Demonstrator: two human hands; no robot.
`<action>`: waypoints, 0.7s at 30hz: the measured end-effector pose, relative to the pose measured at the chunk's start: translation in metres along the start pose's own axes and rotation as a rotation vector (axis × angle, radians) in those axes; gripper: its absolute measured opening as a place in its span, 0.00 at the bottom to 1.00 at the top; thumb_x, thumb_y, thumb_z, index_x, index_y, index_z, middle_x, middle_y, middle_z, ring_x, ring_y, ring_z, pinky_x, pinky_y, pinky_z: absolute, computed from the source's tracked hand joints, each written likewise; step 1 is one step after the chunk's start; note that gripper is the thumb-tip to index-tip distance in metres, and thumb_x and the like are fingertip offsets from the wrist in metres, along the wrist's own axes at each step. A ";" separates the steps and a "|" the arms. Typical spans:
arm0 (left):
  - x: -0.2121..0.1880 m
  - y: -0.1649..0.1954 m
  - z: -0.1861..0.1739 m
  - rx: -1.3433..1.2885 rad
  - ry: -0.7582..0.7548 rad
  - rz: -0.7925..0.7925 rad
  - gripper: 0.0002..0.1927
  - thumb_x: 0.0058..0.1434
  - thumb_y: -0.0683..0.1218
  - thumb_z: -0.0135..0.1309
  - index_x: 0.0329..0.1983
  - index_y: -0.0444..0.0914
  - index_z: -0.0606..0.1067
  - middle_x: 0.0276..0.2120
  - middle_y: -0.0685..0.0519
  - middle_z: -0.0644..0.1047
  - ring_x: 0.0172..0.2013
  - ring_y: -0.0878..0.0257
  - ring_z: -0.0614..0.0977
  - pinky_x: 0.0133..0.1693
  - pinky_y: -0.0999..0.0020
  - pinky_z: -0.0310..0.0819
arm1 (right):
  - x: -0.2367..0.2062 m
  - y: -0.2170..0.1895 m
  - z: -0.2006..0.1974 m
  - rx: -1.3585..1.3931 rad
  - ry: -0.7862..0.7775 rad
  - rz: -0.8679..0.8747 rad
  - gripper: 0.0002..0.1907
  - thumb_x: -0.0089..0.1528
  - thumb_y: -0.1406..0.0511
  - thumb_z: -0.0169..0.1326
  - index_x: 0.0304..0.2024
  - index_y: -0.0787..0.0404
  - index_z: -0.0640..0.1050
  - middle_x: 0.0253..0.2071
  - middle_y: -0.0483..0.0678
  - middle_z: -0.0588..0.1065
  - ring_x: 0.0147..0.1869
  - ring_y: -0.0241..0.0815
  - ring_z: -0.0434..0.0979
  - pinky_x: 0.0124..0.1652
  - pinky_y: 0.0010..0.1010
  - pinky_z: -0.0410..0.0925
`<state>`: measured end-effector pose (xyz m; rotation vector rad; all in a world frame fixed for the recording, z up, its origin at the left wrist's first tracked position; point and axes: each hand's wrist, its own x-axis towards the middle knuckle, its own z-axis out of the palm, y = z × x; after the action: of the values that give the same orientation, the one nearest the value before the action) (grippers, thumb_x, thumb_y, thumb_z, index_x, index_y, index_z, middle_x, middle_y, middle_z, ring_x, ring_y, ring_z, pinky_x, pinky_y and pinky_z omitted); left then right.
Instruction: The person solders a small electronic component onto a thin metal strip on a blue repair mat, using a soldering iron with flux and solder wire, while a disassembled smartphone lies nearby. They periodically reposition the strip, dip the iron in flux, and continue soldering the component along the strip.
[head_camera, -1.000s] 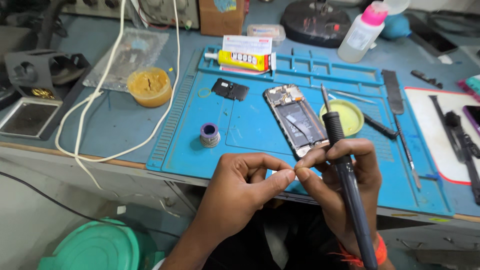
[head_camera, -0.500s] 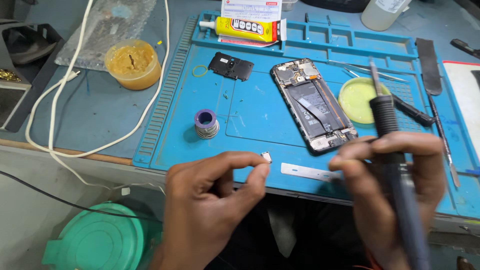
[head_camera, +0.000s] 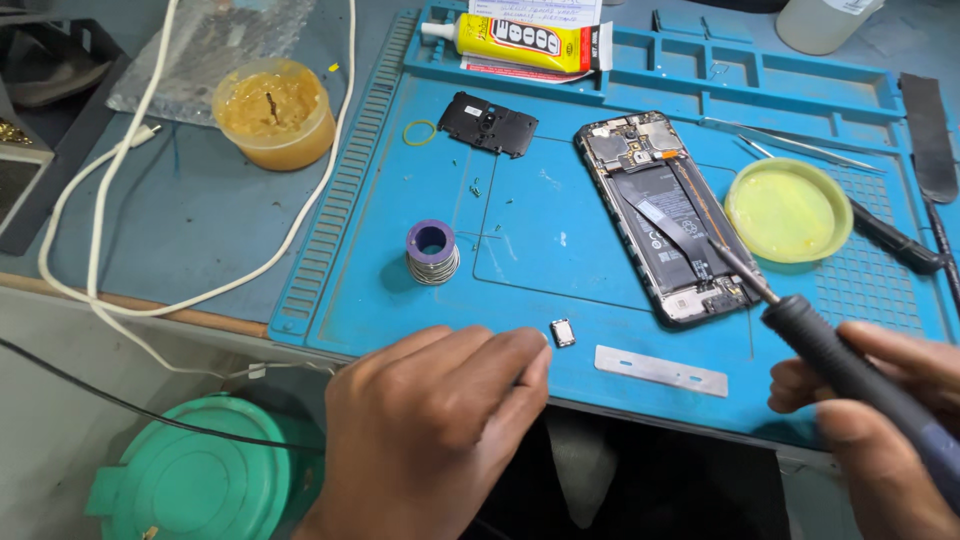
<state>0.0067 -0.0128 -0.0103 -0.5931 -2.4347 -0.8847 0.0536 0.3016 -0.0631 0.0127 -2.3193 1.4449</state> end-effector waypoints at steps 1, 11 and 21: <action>0.002 -0.001 0.000 0.028 -0.029 0.013 0.08 0.57 0.45 0.67 0.31 0.42 0.77 0.22 0.55 0.75 0.25 0.56 0.80 0.26 0.60 0.73 | -0.003 0.000 0.000 -0.112 0.021 0.016 0.32 0.64 0.59 0.59 0.65 0.70 0.69 0.45 0.62 0.79 0.50 0.50 0.83 0.56 0.44 0.75; 0.014 0.001 0.000 0.046 -0.094 -0.005 0.08 0.54 0.46 0.66 0.35 0.42 0.79 0.23 0.56 0.74 0.25 0.58 0.81 0.24 0.61 0.72 | 0.007 0.014 0.008 0.054 -0.114 -0.149 0.14 0.62 0.65 0.62 0.48 0.62 0.77 0.33 0.51 0.80 0.39 0.41 0.84 0.46 0.31 0.79; 0.013 -0.004 0.007 0.124 -0.175 -0.022 0.08 0.52 0.46 0.65 0.26 0.45 0.74 0.20 0.59 0.68 0.22 0.65 0.78 0.21 0.63 0.70 | 0.029 0.097 -0.044 0.211 -0.680 -0.041 0.10 0.65 0.66 0.58 0.45 0.64 0.86 0.40 0.52 0.83 0.45 0.45 0.83 0.49 0.39 0.77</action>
<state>-0.0077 -0.0085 -0.0096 -0.6223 -2.6352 -0.7099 0.0208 0.3903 -0.1198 0.7076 -2.6201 1.8679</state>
